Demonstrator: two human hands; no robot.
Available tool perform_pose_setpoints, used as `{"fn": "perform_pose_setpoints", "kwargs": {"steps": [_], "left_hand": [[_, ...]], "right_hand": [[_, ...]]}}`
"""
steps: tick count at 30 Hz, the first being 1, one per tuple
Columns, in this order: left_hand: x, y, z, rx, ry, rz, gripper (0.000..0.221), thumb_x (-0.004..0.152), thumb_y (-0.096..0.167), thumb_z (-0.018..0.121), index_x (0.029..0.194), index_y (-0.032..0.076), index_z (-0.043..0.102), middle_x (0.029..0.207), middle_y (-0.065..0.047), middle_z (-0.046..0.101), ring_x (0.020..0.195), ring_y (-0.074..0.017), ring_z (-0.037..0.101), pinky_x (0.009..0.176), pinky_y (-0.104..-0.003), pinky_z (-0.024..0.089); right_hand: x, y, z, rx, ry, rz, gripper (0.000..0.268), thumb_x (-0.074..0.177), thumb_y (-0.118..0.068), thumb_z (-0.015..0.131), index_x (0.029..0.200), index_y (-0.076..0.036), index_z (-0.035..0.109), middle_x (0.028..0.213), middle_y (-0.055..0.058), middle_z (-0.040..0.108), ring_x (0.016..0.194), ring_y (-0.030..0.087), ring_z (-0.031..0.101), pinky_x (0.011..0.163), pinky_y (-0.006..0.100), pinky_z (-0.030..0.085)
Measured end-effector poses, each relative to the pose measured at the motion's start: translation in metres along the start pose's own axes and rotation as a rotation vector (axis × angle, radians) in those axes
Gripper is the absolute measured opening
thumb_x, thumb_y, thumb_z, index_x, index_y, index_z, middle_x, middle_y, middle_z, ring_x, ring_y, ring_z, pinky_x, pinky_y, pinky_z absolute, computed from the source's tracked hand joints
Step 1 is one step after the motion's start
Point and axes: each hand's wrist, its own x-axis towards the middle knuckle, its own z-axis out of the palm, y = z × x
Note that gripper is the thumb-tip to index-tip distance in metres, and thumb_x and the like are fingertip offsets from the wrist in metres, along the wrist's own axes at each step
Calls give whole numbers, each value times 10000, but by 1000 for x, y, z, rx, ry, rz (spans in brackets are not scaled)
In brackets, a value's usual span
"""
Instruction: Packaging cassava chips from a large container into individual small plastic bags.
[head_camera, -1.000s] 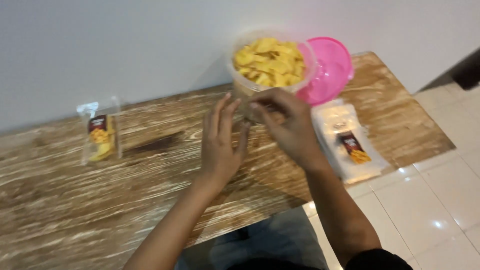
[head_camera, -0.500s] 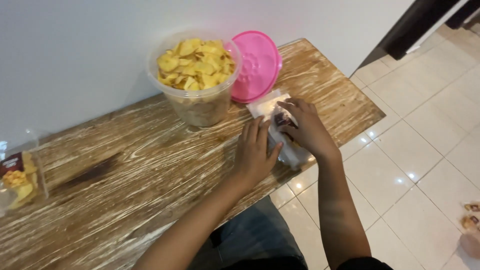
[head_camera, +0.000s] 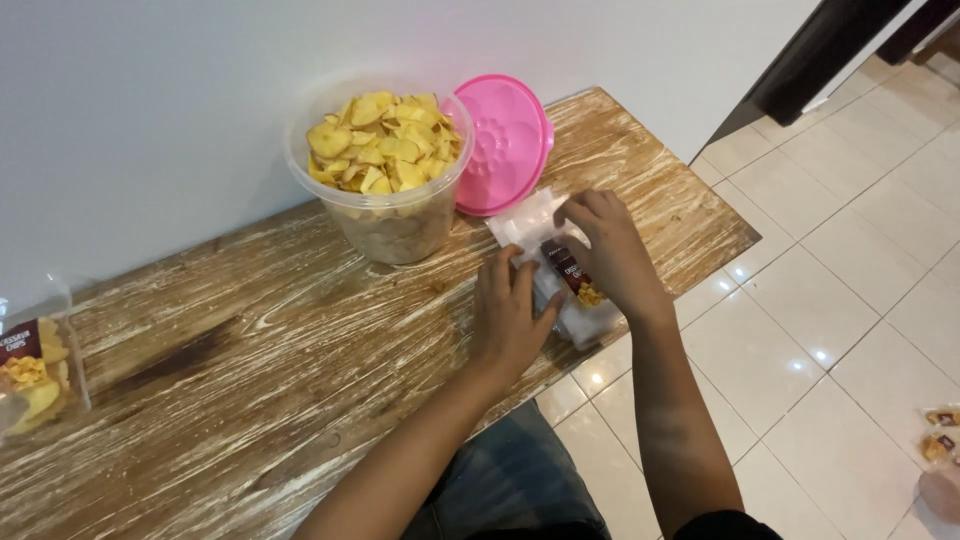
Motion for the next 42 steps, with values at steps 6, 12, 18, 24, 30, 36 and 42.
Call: {"fn": "perform_pose_setpoints", "kwargs": {"steps": [6, 12, 18, 24, 30, 36, 42], "left_hand": [[-4, 8, -13, -220, 301, 162, 162, 938, 228, 700, 937, 100, 601, 952, -14, 453, 866, -255, 557, 716, -371, 482], [-11, 54, -93, -566, 441, 143, 200, 902, 333, 758, 850, 148, 705, 736, 22, 670, 687, -143, 665, 599, -235, 505], [-32, 32, -165, -454, 575, 315, 152, 909, 224, 729, 869, 94, 662, 804, -67, 674, 764, -252, 697, 654, -349, 589], [-54, -24, -193, -334, 501, 316, 150, 993, 186, 613, 911, 68, 657, 812, -117, 682, 780, -311, 713, 686, -411, 588], [-68, -51, -199, -299, 486, 325, 162, 1004, 181, 601, 921, 49, 646, 800, -123, 657, 776, -342, 697, 689, -433, 576], [-68, -78, -191, -278, 513, 300, 180, 982, 211, 648, 903, 50, 645, 787, -110, 658, 769, -322, 701, 686, -403, 571], [-69, -80, -189, -170, 555, 302, 126, 968, 183, 638, 903, 76, 659, 769, -93, 665, 738, -318, 705, 641, -389, 576]], "right_hand": [[-4, -28, -57, 179, 50, -53, 88, 875, -74, 759, 957, -83, 728, 911, 112, 705, 942, 368, 695, 871, 454, 537], [-14, -94, -112, 348, 220, -124, 150, 828, -150, 870, 960, -192, 813, 939, -7, 753, 908, 221, 737, 866, 324, 576], [2, -162, -67, 769, 250, -181, 253, 757, -74, 873, 1001, -119, 820, 946, 62, 805, 901, 251, 784, 813, 363, 635], [13, -208, -15, 1237, 155, -47, 263, 786, 98, 802, 1045, 69, 769, 997, 200, 764, 999, 366, 753, 830, 465, 639], [22, -212, 18, 1398, 11, 54, 268, 766, 88, 821, 1026, 79, 758, 1050, 247, 755, 1084, 356, 700, 857, 475, 630], [33, -205, 49, 1517, -68, 68, 282, 780, 13, 834, 1049, 60, 762, 1087, 219, 742, 1096, 304, 673, 858, 447, 618], [37, -203, 69, 1382, 44, -87, 239, 801, 72, 806, 1035, 76, 760, 1032, 227, 742, 1038, 331, 724, 813, 411, 638]]}}
